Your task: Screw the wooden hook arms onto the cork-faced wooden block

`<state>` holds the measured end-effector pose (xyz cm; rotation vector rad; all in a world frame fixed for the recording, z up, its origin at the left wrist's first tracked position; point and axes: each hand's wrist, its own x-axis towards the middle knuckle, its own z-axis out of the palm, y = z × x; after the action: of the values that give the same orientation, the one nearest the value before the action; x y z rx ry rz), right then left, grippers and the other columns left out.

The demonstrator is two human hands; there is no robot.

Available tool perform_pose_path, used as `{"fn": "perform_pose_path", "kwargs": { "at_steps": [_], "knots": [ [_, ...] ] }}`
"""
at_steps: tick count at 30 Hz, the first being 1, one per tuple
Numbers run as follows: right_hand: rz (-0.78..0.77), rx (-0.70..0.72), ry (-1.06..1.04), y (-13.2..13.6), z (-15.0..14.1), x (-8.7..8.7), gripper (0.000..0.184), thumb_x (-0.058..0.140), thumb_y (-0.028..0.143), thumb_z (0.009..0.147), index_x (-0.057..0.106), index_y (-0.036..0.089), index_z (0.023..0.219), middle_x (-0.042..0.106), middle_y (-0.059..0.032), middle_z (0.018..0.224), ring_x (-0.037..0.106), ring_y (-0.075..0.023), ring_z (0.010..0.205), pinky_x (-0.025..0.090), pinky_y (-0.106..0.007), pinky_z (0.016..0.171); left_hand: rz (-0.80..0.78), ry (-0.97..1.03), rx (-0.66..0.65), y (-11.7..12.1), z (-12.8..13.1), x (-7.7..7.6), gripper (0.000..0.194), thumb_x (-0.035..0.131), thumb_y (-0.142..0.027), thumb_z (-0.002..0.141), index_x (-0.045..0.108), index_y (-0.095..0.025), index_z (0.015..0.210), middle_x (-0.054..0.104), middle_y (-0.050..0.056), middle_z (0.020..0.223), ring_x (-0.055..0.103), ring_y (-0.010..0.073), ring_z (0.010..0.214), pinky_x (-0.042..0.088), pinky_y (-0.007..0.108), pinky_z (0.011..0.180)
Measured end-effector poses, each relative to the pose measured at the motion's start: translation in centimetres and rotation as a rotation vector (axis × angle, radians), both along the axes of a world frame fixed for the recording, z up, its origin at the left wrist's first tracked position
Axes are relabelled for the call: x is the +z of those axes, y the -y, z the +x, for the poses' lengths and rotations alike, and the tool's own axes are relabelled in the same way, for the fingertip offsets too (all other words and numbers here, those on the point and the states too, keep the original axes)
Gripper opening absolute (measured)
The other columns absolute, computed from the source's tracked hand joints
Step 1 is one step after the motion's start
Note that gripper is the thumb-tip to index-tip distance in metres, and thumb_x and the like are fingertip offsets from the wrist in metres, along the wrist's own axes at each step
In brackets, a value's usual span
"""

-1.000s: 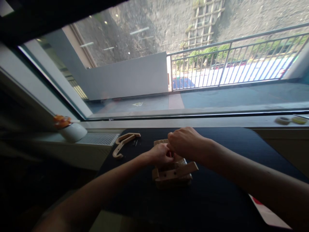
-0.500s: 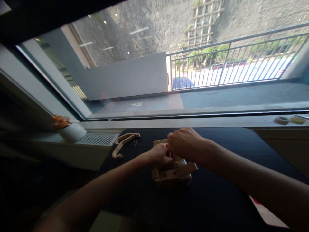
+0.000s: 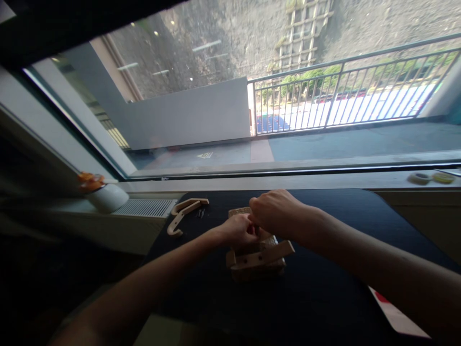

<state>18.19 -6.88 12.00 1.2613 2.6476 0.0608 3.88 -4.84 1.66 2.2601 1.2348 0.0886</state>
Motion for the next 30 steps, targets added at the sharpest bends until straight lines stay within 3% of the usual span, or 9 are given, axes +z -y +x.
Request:
{"fn": "perform_pose_path", "kwargs": {
  "at_steps": [3,6,12,19,26,30],
  "knots": [
    [0.051,0.009,-0.049,-0.1,0.5,-0.5,0.023,0.045,0.029,0.091,0.06,0.015,0.081,0.063,-0.0049,0.064,0.059,-0.0172,0.055,0.027,-0.026,0.047,0.005,-0.019,-0.011,0.1,0.0,0.3,0.012,0.057,-0.029,0.072,0.061,-0.018,0.071,0.062,0.0,0.07,0.055,0.0119,0.062,0.037,0.021,0.052],
    [-0.001,0.058,-0.143,-0.1,1.0,-0.2,0.021,0.046,0.031,0.089,0.06,0.017,0.082,0.064,-0.0034,0.067,0.058,-0.0162,0.056,0.028,-0.026,0.048,0.012,0.0,-0.013,0.2,-0.1,0.5,0.012,0.058,-0.029,0.072,0.061,-0.018,0.075,0.062,-0.001,0.072,0.056,0.012,0.064,0.038,0.021,0.054],
    [-0.107,0.071,-0.124,0.1,0.5,0.2,0.015,0.048,0.02,0.088,0.061,0.016,0.081,0.065,-0.0041,0.071,0.06,-0.0155,0.062,0.035,-0.025,0.052,0.023,0.022,-0.027,0.0,-0.1,0.1,0.014,0.057,-0.031,0.072,0.059,-0.017,0.073,0.062,0.0,0.069,0.056,0.012,0.063,0.038,0.021,0.053],
    [-0.055,0.134,-0.14,0.0,0.2,-0.8,0.007,0.053,0.016,0.085,0.059,0.014,0.084,0.064,-0.0033,0.072,0.061,-0.0146,0.061,0.034,-0.024,0.049,0.078,-0.012,-0.029,-0.1,0.0,-0.4,0.02,0.054,-0.035,0.074,0.058,-0.017,0.068,0.06,0.001,0.067,0.055,0.0125,0.061,0.036,0.022,0.051],
    [-0.104,0.109,-0.17,0.1,0.6,-0.3,0.014,0.046,0.019,0.089,0.058,0.017,0.081,0.063,-0.0025,0.071,0.059,-0.0148,0.06,0.035,-0.025,0.052,-0.085,-0.005,-0.049,0.1,-0.8,1.6,0.02,0.062,-0.031,0.068,0.06,-0.018,0.083,0.062,-0.001,0.076,0.057,0.0114,0.067,0.04,0.019,0.055],
    [-0.094,0.146,-0.181,0.0,0.7,-0.4,0.014,0.046,0.021,0.089,0.058,0.017,0.082,0.062,-0.0023,0.07,0.057,-0.0151,0.06,0.034,-0.025,0.052,-0.079,-0.075,-0.039,0.7,-1.6,2.0,0.024,0.063,-0.035,0.069,0.063,-0.018,0.087,0.063,0.0,0.081,0.057,0.0138,0.071,0.04,0.02,0.056]
  ]
}}
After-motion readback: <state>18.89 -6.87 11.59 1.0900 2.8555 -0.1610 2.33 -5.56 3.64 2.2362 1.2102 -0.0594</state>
